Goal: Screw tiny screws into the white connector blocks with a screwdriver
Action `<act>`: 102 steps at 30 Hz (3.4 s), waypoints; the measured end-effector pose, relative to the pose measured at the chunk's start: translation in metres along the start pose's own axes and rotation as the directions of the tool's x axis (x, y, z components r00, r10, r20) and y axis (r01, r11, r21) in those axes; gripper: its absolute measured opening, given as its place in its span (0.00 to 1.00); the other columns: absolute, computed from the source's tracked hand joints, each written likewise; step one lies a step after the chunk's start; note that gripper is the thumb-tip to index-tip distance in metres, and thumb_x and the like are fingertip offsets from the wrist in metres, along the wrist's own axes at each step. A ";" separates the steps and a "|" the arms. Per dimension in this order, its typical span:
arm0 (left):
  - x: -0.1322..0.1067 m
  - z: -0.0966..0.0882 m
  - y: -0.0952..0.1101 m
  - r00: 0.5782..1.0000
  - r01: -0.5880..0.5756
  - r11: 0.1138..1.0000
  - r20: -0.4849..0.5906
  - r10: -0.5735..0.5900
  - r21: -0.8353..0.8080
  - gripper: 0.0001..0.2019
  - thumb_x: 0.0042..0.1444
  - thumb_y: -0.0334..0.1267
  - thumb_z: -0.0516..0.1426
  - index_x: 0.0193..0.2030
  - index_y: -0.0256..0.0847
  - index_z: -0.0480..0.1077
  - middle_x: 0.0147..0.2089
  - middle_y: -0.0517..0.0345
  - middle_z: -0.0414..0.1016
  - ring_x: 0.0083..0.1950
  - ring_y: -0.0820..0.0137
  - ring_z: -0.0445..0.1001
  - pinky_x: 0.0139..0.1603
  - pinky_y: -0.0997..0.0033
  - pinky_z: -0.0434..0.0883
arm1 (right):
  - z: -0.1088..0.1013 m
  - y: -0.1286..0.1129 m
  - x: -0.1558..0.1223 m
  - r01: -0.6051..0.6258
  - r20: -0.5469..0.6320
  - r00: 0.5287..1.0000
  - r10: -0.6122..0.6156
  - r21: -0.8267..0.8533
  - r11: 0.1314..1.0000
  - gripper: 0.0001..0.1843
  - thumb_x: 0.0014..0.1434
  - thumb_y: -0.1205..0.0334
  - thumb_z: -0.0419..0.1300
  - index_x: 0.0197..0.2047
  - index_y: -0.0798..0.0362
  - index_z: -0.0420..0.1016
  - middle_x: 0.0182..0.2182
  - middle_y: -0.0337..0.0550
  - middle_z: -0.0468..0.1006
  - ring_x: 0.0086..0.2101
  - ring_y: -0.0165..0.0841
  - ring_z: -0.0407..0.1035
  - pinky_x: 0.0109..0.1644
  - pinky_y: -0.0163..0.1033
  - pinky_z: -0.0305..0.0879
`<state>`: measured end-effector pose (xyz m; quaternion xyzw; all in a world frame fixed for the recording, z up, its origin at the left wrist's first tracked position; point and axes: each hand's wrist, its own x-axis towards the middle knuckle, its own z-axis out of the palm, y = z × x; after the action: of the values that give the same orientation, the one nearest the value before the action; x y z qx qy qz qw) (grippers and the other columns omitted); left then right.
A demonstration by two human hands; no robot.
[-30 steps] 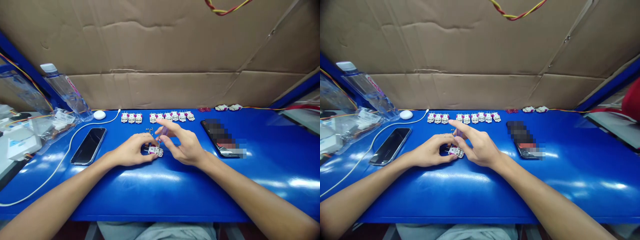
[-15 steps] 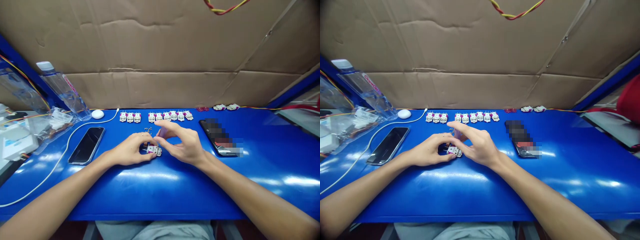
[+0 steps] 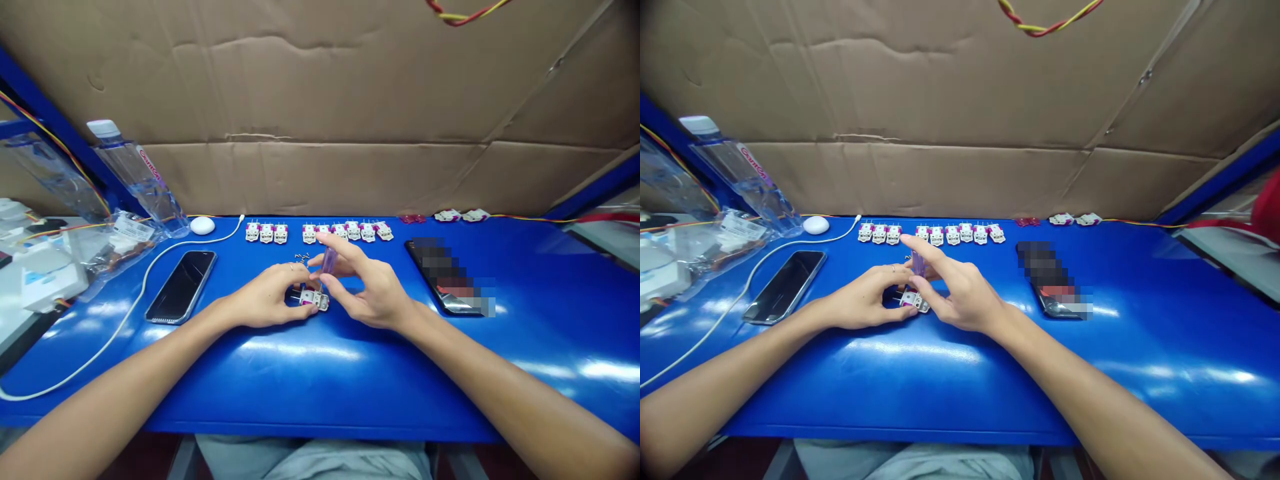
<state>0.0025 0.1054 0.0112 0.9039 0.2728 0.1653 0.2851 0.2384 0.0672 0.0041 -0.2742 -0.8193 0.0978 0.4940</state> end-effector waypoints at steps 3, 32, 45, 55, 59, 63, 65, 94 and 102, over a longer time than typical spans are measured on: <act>0.000 0.000 0.000 1.000 0.005 1.000 0.005 -0.005 0.008 0.12 0.67 0.44 0.66 0.53 0.42 0.80 0.53 0.52 0.83 0.52 0.60 0.81 0.57 0.61 0.73 | 0.001 0.001 -0.001 -0.003 -0.014 1.000 0.003 -0.013 1.000 0.36 0.73 0.69 0.65 0.79 0.43 0.62 0.61 0.44 0.85 0.41 0.31 0.87 0.51 0.36 0.88; -0.002 -0.012 0.000 0.995 -0.054 0.998 0.080 0.056 -0.021 0.17 0.65 0.37 0.64 0.60 0.43 0.78 0.58 0.51 0.83 0.58 0.58 0.80 0.64 0.59 0.74 | -0.001 0.002 -0.002 0.067 -0.061 0.996 -0.072 -0.092 0.994 0.35 0.73 0.67 0.66 0.78 0.42 0.64 0.58 0.44 0.87 0.42 0.33 0.87 0.52 0.38 0.87; 0.001 -0.010 -0.001 0.995 -0.074 0.997 0.061 0.075 -0.027 0.14 0.68 0.40 0.65 0.58 0.42 0.80 0.56 0.49 0.83 0.55 0.59 0.81 0.60 0.60 0.76 | -0.001 0.003 -0.001 0.058 -0.017 0.998 -0.059 -0.066 0.996 0.37 0.75 0.66 0.63 0.81 0.41 0.59 0.55 0.42 0.88 0.39 0.32 0.86 0.48 0.37 0.87; 0.001 -0.011 0.000 0.995 -0.072 0.997 0.065 0.073 -0.019 0.14 0.67 0.39 0.66 0.57 0.42 0.80 0.55 0.50 0.83 0.55 0.59 0.81 0.60 0.60 0.76 | -0.003 0.005 -0.001 0.043 0.002 0.999 -0.043 -0.083 0.996 0.38 0.74 0.64 0.64 0.81 0.41 0.59 0.57 0.43 0.88 0.40 0.33 0.87 0.50 0.38 0.88; 0.001 -0.010 0.000 0.996 -0.045 0.999 0.076 0.046 -0.009 0.16 0.67 0.40 0.66 0.60 0.43 0.79 0.57 0.51 0.83 0.56 0.58 0.81 0.61 0.59 0.75 | -0.004 0.005 -0.002 0.038 -0.037 0.998 -0.043 -0.117 0.992 0.34 0.73 0.65 0.64 0.79 0.40 0.64 0.56 0.41 0.88 0.41 0.34 0.88 0.51 0.38 0.88; 0.001 -0.009 -0.001 0.996 -0.060 0.998 0.067 0.061 -0.012 0.13 0.67 0.39 0.66 0.56 0.42 0.80 0.56 0.51 0.83 0.54 0.59 0.81 0.60 0.61 0.76 | -0.004 0.005 -0.002 0.008 0.007 1.000 -0.007 -0.085 0.996 0.36 0.73 0.64 0.65 0.80 0.40 0.62 0.55 0.42 0.88 0.41 0.35 0.88 0.51 0.40 0.88; 0.001 -0.009 -0.001 0.996 -0.071 0.997 0.052 0.072 -0.019 0.13 0.67 0.38 0.66 0.57 0.42 0.79 0.57 0.51 0.83 0.55 0.60 0.81 0.60 0.61 0.75 | -0.004 0.004 -0.002 -0.024 0.052 0.998 0.027 -0.048 0.999 0.36 0.74 0.65 0.62 0.81 0.41 0.59 0.57 0.44 0.87 0.44 0.36 0.88 0.54 0.42 0.88; 0.001 -0.009 -0.001 0.996 -0.042 0.999 0.076 0.042 0.003 0.14 0.67 0.41 0.66 0.57 0.43 0.79 0.57 0.51 0.83 0.57 0.57 0.81 0.63 0.58 0.75 | -0.004 0.001 0.001 0.050 0.015 0.999 -0.048 -0.131 0.990 0.28 0.76 0.63 0.61 0.76 0.46 0.67 0.56 0.44 0.88 0.41 0.34 0.88 0.52 0.38 0.87; 0.000 -0.010 -0.001 0.996 -0.048 0.999 0.071 0.048 -0.003 0.12 0.68 0.41 0.65 0.56 0.42 0.80 0.56 0.51 0.83 0.56 0.59 0.81 0.60 0.61 0.75 | 0.000 0.000 0.001 0.107 -0.046 0.992 -0.115 -0.153 0.982 0.26 0.74 0.64 0.64 0.73 0.44 0.73 0.50 0.42 0.90 0.39 0.34 0.87 0.47 0.37 0.86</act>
<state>-0.0023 0.1102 0.0180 0.9153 0.2405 0.1403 0.2911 0.2382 0.0678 0.0050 -0.2672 -0.8246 0.0007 0.4987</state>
